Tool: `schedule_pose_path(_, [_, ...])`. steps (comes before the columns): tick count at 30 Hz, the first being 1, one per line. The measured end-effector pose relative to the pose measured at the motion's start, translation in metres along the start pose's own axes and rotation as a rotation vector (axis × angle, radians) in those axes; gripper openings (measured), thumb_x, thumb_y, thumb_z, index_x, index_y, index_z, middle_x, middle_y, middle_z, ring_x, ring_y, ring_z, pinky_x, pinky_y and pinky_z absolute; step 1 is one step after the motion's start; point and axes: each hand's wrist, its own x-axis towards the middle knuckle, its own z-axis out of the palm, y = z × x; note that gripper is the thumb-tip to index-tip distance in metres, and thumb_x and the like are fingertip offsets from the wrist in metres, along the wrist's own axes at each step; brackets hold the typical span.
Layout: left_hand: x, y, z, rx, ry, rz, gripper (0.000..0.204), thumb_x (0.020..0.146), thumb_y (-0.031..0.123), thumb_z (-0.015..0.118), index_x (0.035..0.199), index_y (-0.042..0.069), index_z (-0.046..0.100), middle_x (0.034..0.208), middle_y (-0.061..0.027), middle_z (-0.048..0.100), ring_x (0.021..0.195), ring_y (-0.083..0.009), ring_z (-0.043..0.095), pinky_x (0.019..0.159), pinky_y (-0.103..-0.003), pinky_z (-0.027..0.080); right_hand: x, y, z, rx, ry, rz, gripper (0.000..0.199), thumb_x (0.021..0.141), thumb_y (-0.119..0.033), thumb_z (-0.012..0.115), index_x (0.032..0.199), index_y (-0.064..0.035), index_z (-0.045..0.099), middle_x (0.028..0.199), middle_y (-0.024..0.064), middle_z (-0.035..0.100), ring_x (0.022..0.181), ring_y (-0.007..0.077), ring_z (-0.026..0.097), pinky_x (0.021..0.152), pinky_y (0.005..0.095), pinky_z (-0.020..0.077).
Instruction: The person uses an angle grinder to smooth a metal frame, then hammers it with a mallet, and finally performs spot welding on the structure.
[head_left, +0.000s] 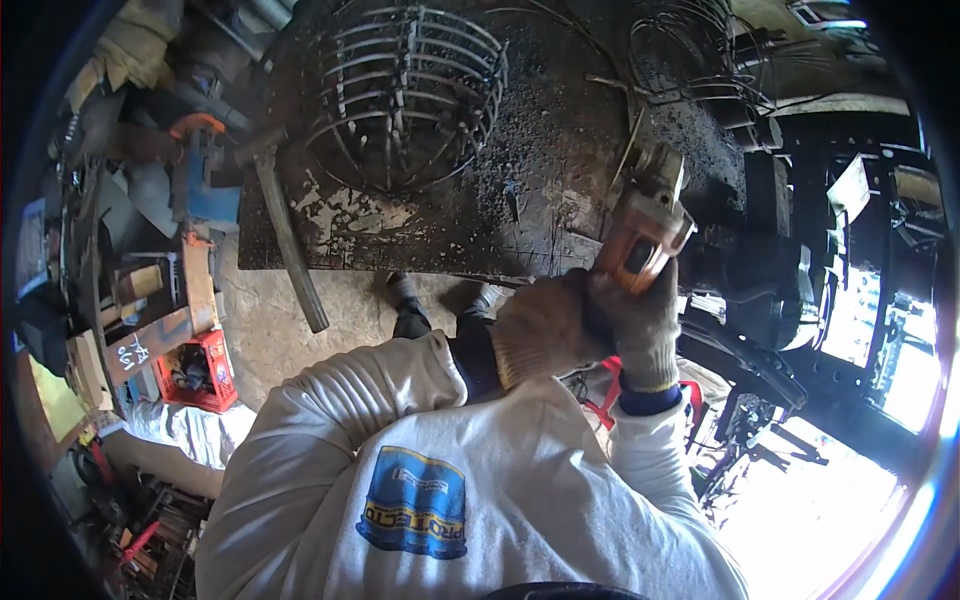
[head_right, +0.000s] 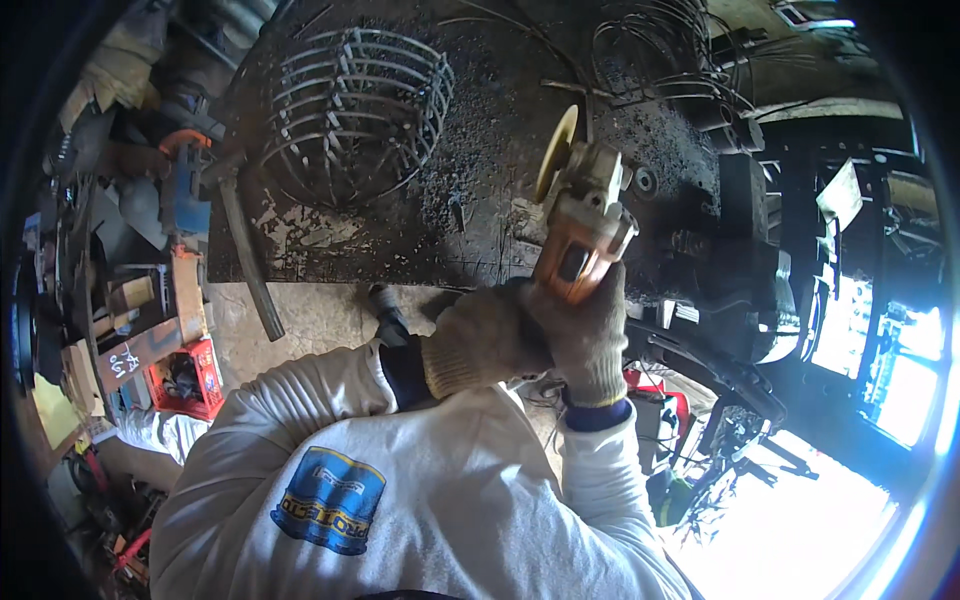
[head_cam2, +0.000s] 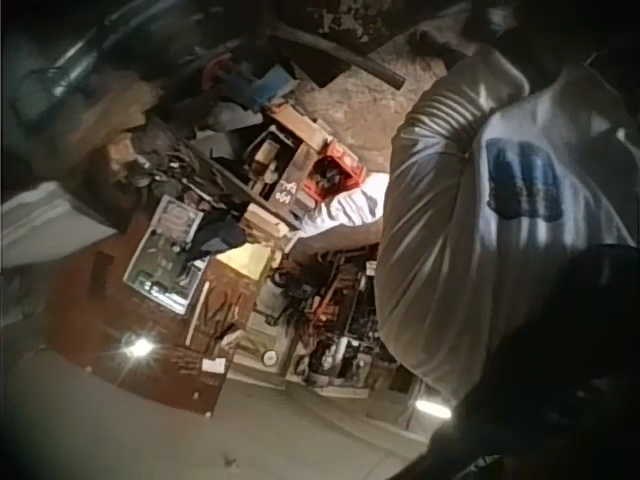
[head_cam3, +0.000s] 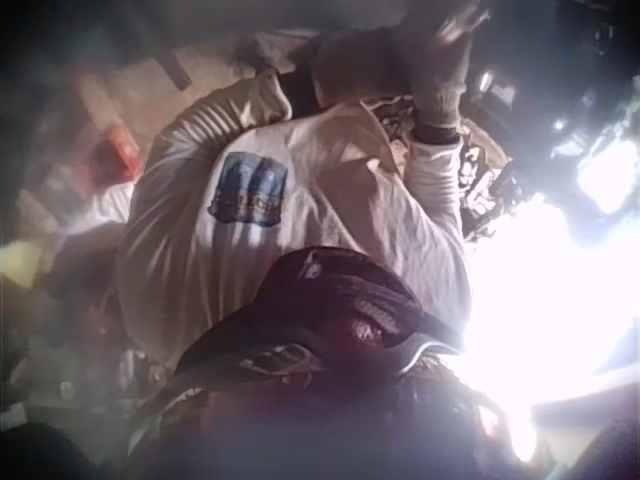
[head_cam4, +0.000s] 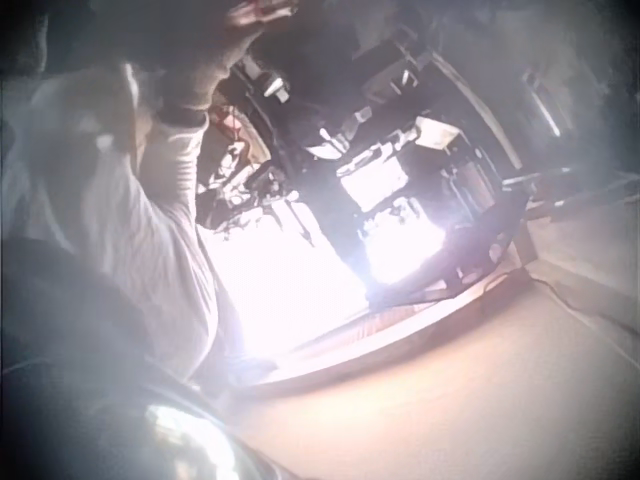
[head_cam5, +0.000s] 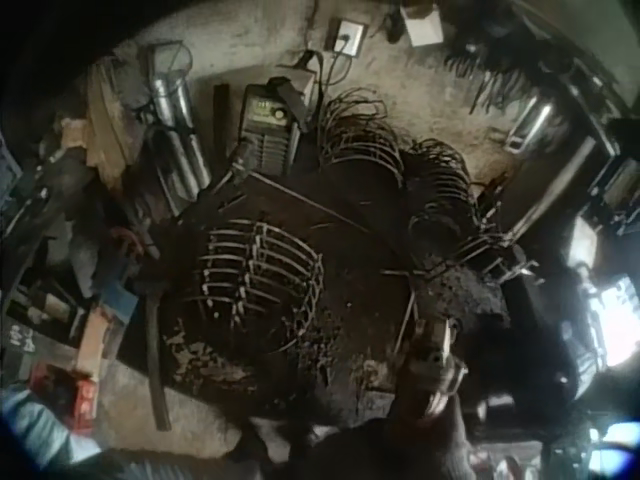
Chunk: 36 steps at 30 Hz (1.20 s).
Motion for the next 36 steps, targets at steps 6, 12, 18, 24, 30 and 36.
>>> schedule_pose_path(6, [0.020, -0.042, 0.029, -0.282, 0.259, 0.193, 0.072, 0.081, 0.041, 0.086, 0.130, 0.000, 0.054, 0.111, -0.0159, 0.068, 0.101, -0.0232, 0.069, 0.087, -0.037, 0.057, 0.035, 0.034, 0.002, 0.933, -0.223, 0.204, 0.062, 0.080, -0.025, 0.079, 0.130, 0.0002, 0.054, 0.112, 0.0135, 0.068, 0.097, 0.0218, 0.069, 0.085, 0.0366, 0.0583])
schedule_pose_path(12, [0.026, -0.027, 0.021, -0.821, 0.132, 0.292, 0.061, 0.081, 0.029, 0.087, 0.126, 0.001, 0.057, 0.111, -0.0070, 0.065, 0.097, -0.0127, 0.063, 0.085, -0.034, 0.056, 0.065, 0.018, 0.007, 1.166, -0.343, 0.223, 0.064, 0.084, -0.031, 0.078, 0.134, 0.0016, 0.055, 0.115, 0.0153, 0.068, 0.101, 0.0259, 0.069, 0.090, 0.0387, 0.0574])
schedule_pose_path(18, [0.070, -0.058, 0.039, 0.876, 0.901, 0.545, 0.034, 0.079, 0.030, 0.075, 0.106, 0.011, 0.073, 0.091, -0.0107, 0.067, 0.079, -0.0337, 0.067, 0.064, -0.044, 0.057, 0.075, -0.028, 0.035, -0.378, -0.057, 0.095, 0.075, 0.080, -0.041, 0.083, 0.134, 0.0019, 0.054, 0.120, 0.0174, 0.068, 0.110, 0.0252, 0.068, 0.095, 0.0373, 0.0530])
schedule_pose_path(24, [0.006, -0.033, 0.008, 0.239, 0.526, 0.140, 0.058, 0.091, 0.048, 0.072, 0.126, 0.003, 0.061, 0.109, -0.0206, 0.070, 0.095, -0.0363, 0.073, 0.077, -0.047, 0.059, 0.127, 0.005, 0.027, 0.213, -0.347, 0.133, 0.047, 0.076, -0.020, 0.080, 0.113, 0.0050, 0.066, 0.091, 0.0111, 0.072, 0.074, 0.0190, 0.070, 0.069, 0.0332, 0.0575])
schedule_pose_path(30, [-0.097, -0.083, -0.055, 0.593, 1.003, 0.168, 0.059, 0.089, 0.043, 0.076, 0.131, 0.006, 0.059, 0.114, -0.0184, 0.068, 0.094, -0.0345, 0.069, 0.081, -0.046, 0.057, 0.151, 0.011, 0.041, 0.034, -0.296, 0.148, 0.042, 0.078, -0.025, 0.079, 0.108, 0.0031, 0.070, 0.085, 0.0101, 0.071, 0.070, 0.0184, 0.069, 0.064, 0.0324, 0.0558])
schedule_pose_path(36, [-0.154, -0.159, -0.066, 0.774, 1.178, -0.322, 0.064, 0.089, 0.041, 0.076, 0.135, 0.007, 0.048, 0.116, -0.0191, 0.066, 0.096, -0.0396, 0.068, 0.082, -0.049, 0.056, 0.169, 0.009, 0.037, -0.326, -0.268, 0.129, 0.051, 0.077, -0.033, 0.080, 0.111, 0.0046, 0.071, 0.088, 0.0122, 0.073, 0.075, 0.0206, 0.070, 0.069, 0.0349, 0.0557])
